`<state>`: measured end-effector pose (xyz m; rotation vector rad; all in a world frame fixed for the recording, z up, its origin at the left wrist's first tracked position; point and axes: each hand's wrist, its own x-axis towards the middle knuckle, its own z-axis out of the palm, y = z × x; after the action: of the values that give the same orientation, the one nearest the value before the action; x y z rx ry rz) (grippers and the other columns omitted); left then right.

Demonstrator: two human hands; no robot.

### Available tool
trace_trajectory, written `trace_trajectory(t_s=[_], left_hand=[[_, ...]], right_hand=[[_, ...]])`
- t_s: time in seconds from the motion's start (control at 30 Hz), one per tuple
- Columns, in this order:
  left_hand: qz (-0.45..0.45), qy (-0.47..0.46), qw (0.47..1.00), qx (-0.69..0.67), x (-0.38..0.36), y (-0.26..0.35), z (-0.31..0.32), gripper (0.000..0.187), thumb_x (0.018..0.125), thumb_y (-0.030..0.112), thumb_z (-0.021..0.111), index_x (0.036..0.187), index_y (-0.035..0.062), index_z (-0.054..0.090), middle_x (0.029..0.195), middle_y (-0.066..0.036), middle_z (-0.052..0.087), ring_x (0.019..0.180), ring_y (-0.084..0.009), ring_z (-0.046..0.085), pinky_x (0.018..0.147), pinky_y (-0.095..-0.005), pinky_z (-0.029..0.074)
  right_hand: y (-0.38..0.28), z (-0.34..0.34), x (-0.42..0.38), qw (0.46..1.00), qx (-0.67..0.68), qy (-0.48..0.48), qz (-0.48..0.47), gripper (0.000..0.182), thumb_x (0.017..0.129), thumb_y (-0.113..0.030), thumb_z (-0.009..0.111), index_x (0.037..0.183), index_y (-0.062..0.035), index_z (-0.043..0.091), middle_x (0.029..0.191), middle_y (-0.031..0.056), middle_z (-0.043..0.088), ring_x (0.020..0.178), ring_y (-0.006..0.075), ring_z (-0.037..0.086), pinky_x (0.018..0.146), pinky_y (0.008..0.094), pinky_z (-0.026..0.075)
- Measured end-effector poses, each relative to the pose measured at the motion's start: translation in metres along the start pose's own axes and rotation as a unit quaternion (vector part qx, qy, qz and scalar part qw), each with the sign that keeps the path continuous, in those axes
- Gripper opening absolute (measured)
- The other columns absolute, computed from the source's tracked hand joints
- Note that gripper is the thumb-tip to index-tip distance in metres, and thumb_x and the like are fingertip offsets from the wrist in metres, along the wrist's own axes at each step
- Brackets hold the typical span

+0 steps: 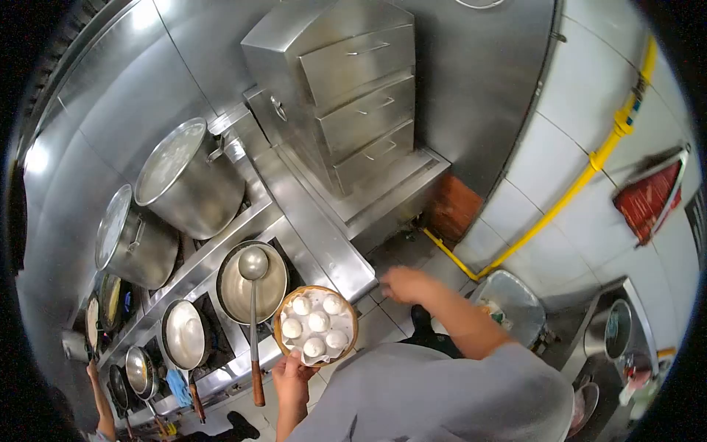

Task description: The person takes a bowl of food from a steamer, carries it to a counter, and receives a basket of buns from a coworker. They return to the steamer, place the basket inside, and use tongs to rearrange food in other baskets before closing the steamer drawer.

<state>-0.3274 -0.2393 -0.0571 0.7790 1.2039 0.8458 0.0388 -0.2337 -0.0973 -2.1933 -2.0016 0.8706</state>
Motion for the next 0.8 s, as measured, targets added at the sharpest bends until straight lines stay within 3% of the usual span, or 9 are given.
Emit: trace_trajectory(t_s=[0.1,0.13,0.17,0.27,0.4,0.47,0.5,0.67,0.8], left_hand=[[0.013,0.06,0.998,-0.034,-0.003,-0.008,0.033,0.047,0.095,0.032,0.07,0.112,-0.0111,0.062,0.1,-0.017,0.071,0.083,-0.0228,0.071,0.072,-0.0362,0.062],[0.028,0.071,0.996,-0.054,-0.006,-0.008,0.051,0.05,0.096,0.035,0.07,0.114,-0.0114,0.06,0.101,-0.017,0.071,0.082,-0.0224,0.071,0.073,-0.0359,0.062],[0.031,0.084,0.995,-0.053,-0.007,-0.011,0.066,0.05,0.096,0.035,0.07,0.114,-0.0114,0.06,0.101,-0.017,0.071,0.082,-0.0224,0.071,0.073,-0.0359,0.062],[0.036,0.139,0.986,-0.081,-0.008,-0.022,0.106,0.051,0.097,0.036,0.068,0.115,-0.0111,0.059,0.102,-0.017,0.071,0.083,-0.0224,0.072,0.072,-0.0353,0.062],[0.034,0.163,0.979,-0.115,-0.011,-0.028,0.149,0.052,0.097,0.037,0.067,0.118,-0.0105,0.058,0.104,-0.017,0.071,0.085,-0.0235,0.073,0.071,-0.0349,0.063],[0.018,0.157,0.98,-0.118,-0.003,-0.031,0.157,0.051,0.097,0.037,0.066,0.119,-0.0089,0.058,0.104,-0.016,0.072,0.086,-0.0233,0.073,0.069,-0.035,0.064],[0.015,0.157,0.981,-0.116,0.0,-0.029,0.162,0.051,0.097,0.037,0.066,0.119,-0.0089,0.058,0.104,-0.016,0.072,0.086,-0.0233,0.073,0.069,-0.035,0.064],[0.016,0.132,0.987,-0.088,0.025,-0.016,0.175,0.049,0.098,0.037,0.063,0.122,-0.0053,0.058,0.106,-0.013,0.073,0.087,-0.0211,0.073,0.066,-0.0325,0.063],[0.028,0.091,0.992,-0.08,0.046,0.0,0.179,0.048,0.099,0.038,0.062,0.125,-0.0027,0.058,0.107,-0.012,0.073,0.087,-0.0198,0.073,0.064,-0.0306,0.061]], right_hand=[[0.049,-0.068,0.088,0.964,-0.027,0.228,-0.136,0.026,0.097,-0.027,0.056,0.106,-0.0056,0.067,0.109,0.0173,0.064,0.107,0.0377,0.061,0.09,0.0499,0.052],[0.055,-0.098,0.111,0.947,-0.048,0.301,-0.105,0.024,0.097,-0.024,0.056,0.103,-0.0042,0.067,0.104,0.0173,0.064,0.102,0.0377,0.062,0.088,0.0494,0.052],[0.083,-0.118,0.148,0.929,-0.072,0.341,-0.123,0.021,0.096,-0.021,0.056,0.104,-0.0035,0.066,0.107,0.0163,0.064,0.103,0.0373,0.061,0.088,0.0482,0.053],[0.134,-0.143,0.234,0.879,-0.126,0.46,-0.01,0.026,0.096,-0.018,0.058,0.116,-0.004,0.063,0.129,0.0121,0.059,0.128,0.0342,0.051,0.108,0.0483,0.043],[0.185,-0.13,0.272,0.87,-0.135,0.473,-0.041,0.029,0.097,-0.019,0.058,0.121,-0.0039,0.062,0.134,0.0118,0.056,0.132,0.0335,0.047,0.115,0.0488,0.035],[0.17,-0.161,0.248,0.936,-0.122,0.33,-0.025,0.028,0.097,-0.021,0.059,0.121,-0.0055,0.062,0.132,0.0099,0.058,0.131,0.0314,0.048,0.114,0.0474,0.036],[0.175,-0.164,0.244,0.937,-0.12,0.327,-0.023,0.028,0.097,-0.021,0.059,0.121,-0.0055,0.062,0.132,0.0099,0.058,0.131,0.0314,0.048,0.114,0.0474,0.036],[0.202,-0.145,0.186,0.924,-0.033,0.367,-0.103,0.006,0.088,-0.011,0.064,0.092,-0.0103,0.069,0.095,0.0062,0.068,0.105,0.0283,0.06,0.097,0.0405,0.047],[0.216,-0.117,0.101,0.908,0.001,0.401,-0.126,0.004,0.082,-0.007,0.066,0.08,-0.01,0.067,0.084,0.0066,0.067,0.094,0.0289,0.061,0.089,0.0393,0.049]])
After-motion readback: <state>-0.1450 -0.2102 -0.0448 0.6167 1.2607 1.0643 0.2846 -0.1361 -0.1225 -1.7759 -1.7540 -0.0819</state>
